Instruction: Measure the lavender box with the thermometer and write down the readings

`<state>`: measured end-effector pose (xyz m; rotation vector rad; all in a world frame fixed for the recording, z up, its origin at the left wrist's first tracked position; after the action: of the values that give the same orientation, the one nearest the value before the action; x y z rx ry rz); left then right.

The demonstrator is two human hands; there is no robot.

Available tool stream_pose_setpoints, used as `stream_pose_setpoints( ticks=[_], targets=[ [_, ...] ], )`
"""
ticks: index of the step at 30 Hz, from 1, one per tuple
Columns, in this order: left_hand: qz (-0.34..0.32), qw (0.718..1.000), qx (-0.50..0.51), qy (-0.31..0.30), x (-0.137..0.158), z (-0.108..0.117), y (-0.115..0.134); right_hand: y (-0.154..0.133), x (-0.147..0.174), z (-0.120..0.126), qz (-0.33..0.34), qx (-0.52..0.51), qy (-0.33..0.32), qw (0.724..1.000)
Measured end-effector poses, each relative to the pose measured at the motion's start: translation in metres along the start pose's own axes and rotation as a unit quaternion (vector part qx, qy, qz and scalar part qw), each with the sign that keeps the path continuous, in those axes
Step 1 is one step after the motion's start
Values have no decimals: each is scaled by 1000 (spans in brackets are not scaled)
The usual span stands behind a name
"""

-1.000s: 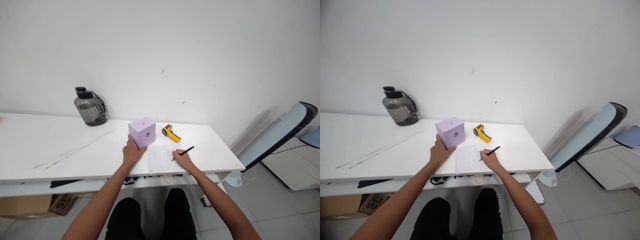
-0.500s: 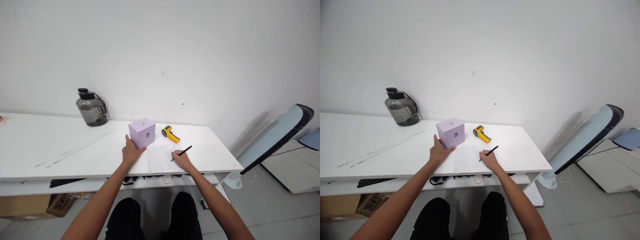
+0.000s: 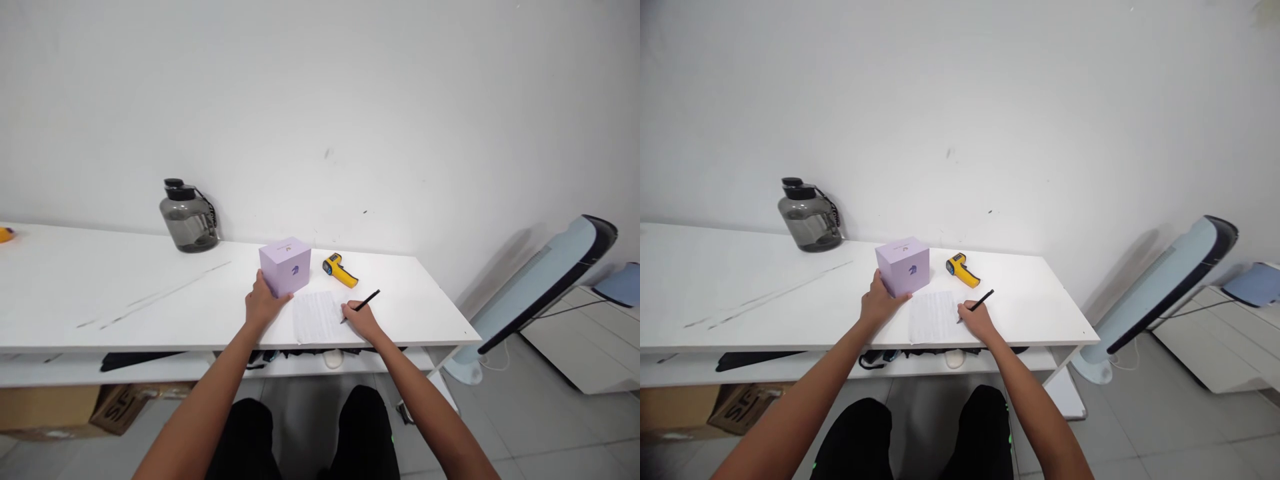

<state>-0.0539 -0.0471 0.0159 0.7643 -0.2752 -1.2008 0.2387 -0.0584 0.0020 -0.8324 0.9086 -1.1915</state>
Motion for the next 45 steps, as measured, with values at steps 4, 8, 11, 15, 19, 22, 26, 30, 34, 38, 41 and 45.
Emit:
stream_pose_setpoints(
  ticks=[4,8,11,15,19,22,26,30,34,38,41,45],
  targets=[
    [-1,1000,2,5,0,-1,-2,1,-1,1,2,-6,12,1000],
    [4,1000,6,0,1,0,-2,1,-1,2,4,-14,21,1000],
    [13,1000,12,-9,1,1,-3,0,0,2,6,-16,23,1000],
    [15,1000,18,-11,1,2,-3,-1,0,2,6,-14,27,1000],
    [16,1000,17,-8,2,4,-2,-1,0,2,6,-12,29,999],
    [12,1000,17,-7,2,3,-2,-1,0,2,7,-10,31,999],
    [9,1000,16,-6,0,0,-5,0,0,3,4,-3,35,999],
    [7,1000,15,-5,-1,-1,-6,1,1,3,3,1,28,1000],
    [7,1000,13,-7,0,0,-5,1,0,4,8,-2,32,999],
    [9,1000,17,-7,1,1,-4,-2,0,8,12,-13,54,998],
    [11,1000,20,-8,1,1,-3,-5,2,8,29,-11,53,998],
    [7,1000,22,-8,1,2,-1,-5,1,5,40,52,38,997]
  ],
)
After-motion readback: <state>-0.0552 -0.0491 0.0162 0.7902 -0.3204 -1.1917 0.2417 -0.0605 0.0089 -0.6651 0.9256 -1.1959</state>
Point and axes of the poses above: each hand's wrist, its own x-axis away from the middle knuckle, its own z-axis out of the back of the hand, y = z × x, the point moved 7 cm from there along -x, towards the middle knuckle, and after that the axes turned 1 degree about -x, right-handed, at the moved point
